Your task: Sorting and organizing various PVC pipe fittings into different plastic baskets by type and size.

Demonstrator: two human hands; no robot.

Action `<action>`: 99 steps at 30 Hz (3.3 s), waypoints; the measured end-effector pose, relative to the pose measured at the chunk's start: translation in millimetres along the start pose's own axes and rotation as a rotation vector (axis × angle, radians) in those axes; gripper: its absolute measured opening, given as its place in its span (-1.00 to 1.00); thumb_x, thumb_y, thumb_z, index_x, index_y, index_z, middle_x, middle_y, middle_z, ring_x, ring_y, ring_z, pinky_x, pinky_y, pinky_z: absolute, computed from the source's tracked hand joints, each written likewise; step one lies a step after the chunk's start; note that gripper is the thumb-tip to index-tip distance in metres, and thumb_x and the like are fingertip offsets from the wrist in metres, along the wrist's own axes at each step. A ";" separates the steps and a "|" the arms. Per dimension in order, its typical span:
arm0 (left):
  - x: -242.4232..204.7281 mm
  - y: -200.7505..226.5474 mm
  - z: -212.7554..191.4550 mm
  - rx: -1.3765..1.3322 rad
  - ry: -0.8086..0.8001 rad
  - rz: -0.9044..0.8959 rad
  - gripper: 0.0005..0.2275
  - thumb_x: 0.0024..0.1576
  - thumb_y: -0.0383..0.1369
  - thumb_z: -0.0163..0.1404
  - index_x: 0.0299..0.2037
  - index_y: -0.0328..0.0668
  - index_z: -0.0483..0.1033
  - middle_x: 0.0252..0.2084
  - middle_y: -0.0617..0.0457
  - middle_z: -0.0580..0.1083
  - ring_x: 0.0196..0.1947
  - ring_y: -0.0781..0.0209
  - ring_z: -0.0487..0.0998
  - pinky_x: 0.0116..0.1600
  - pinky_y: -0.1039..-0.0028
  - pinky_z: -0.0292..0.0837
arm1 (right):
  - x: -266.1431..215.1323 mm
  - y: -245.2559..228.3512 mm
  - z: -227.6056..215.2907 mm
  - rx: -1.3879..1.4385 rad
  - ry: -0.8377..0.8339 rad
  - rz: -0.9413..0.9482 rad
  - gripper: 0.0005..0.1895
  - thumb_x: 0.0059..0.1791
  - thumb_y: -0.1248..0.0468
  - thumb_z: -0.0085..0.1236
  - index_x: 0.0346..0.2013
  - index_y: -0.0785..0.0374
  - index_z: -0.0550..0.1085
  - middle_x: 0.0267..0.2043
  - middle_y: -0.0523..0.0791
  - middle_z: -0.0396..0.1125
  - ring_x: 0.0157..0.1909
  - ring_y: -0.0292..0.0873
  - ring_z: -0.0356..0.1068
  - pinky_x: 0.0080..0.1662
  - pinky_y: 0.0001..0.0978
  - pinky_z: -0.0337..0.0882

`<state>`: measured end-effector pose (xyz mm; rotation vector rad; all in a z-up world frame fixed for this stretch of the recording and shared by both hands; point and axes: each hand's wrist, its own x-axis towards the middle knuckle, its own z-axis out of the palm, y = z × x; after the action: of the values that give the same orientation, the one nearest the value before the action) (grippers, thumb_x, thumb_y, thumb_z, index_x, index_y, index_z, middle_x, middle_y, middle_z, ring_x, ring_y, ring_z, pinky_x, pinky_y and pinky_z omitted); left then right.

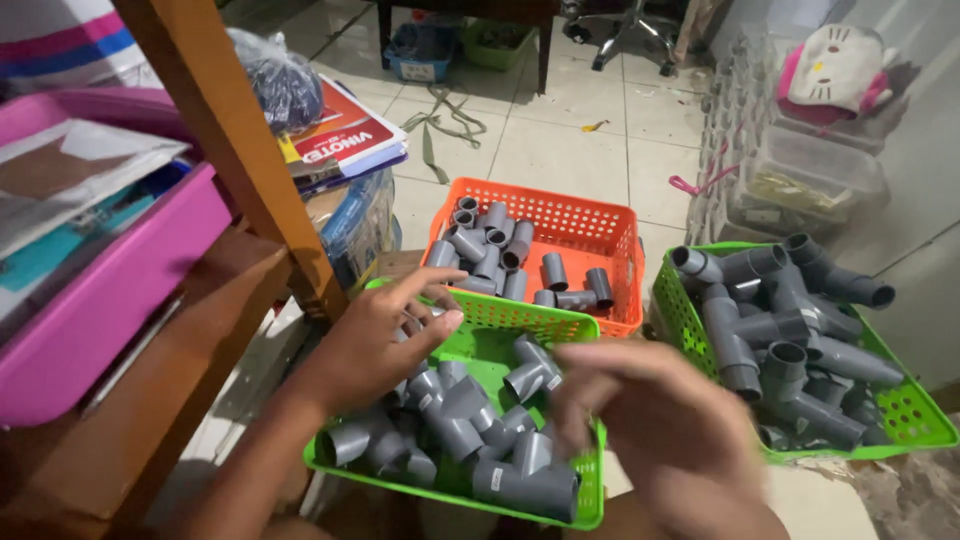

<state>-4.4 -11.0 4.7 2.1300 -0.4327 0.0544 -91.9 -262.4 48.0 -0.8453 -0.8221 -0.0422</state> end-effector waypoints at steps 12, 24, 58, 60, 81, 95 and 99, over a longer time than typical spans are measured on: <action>2.7 -8.6 0.6 0.108 -0.101 -0.078 -0.66 0.16 -0.22 0.04 0.15 0.08 0.50 -0.16 0.18 0.63 -0.34 0.34 0.59 -0.20 0.48 0.48 | -23.9 99.9 -77.7 -1.374 -0.537 0.653 -0.27 -0.12 0.06 0.43 0.28 0.12 0.36 0.25 -0.02 0.28 0.25 0.06 0.30 0.17 -0.12 0.31; -0.9 -37.1 12.0 0.367 -0.459 -0.187 -0.53 0.20 -0.08 -0.04 0.34 0.15 0.31 0.19 0.07 0.49 0.15 0.04 0.52 0.16 0.24 0.35 | -18.0 115.6 -64.8 -1.264 -0.577 0.701 -0.05 -0.14 -0.20 0.35 0.38 0.17 0.24 0.29 0.13 0.30 0.24 0.16 0.33 0.17 -0.06 0.28; 0.2 -16.2 9.0 -0.888 -0.028 -0.370 -0.18 0.05 -0.12 0.21 0.44 -0.28 0.02 0.28 -0.34 0.28 0.08 -0.24 0.55 -0.04 0.14 0.62 | 21.2 132.6 -75.2 -0.719 0.374 0.136 -0.79 0.04 0.43 0.22 -0.08 0.40 0.42 -0.20 -0.04 0.39 -0.09 -0.17 0.43 0.03 -0.23 0.52; 5.6 -19.6 11.9 -1.009 0.007 -0.398 -0.22 0.05 -0.14 0.22 0.41 -0.28 0.09 0.20 -0.24 0.31 0.02 -0.21 0.56 -0.03 0.05 0.60 | 38.7 135.1 -65.3 -0.694 0.366 0.126 -0.82 0.05 0.42 0.22 -0.09 0.37 0.43 -0.21 -0.07 0.37 -0.09 -0.20 0.41 0.04 -0.26 0.51; 0.6 -22.5 -8.5 -0.456 0.096 -0.251 -0.57 0.16 -0.04 0.09 0.11 -0.12 0.49 0.00 -0.13 0.54 0.12 -0.05 0.55 0.18 0.09 0.46 | 123.1 245.7 -196.3 -1.640 -0.362 0.465 -0.43 -0.17 0.24 0.33 0.13 0.07 0.41 -0.10 0.04 0.51 -0.01 0.23 0.50 0.02 0.14 0.48; -17.2 14.3 0.9 -0.038 -0.118 -0.042 -0.41 0.17 -0.12 -0.04 0.30 -0.43 0.25 0.09 -0.56 0.47 0.18 -0.47 0.47 0.20 -0.13 0.38 | 33.7 119.0 -89.9 -0.413 0.365 0.180 -0.43 0.09 0.28 0.00 0.38 0.38 0.20 0.07 0.04 0.22 0.05 -0.01 0.39 -0.01 -0.22 0.54; -13.5 11.0 13.6 -0.052 -0.148 0.025 -0.45 0.16 -0.13 -0.02 0.29 -0.31 0.29 0.09 -0.45 0.52 0.14 -0.43 0.51 0.13 -0.07 0.43 | 15.4 107.8 -77.8 -0.457 0.403 0.164 -0.41 0.03 0.31 0.05 0.35 0.45 0.27 0.10 0.11 0.32 0.08 -0.02 0.37 0.08 -0.11 0.53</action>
<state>-22.3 -23.9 3.0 2.0848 -0.5424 -0.0998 4.6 -237.4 -41.3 -1.2818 -0.3619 -0.2549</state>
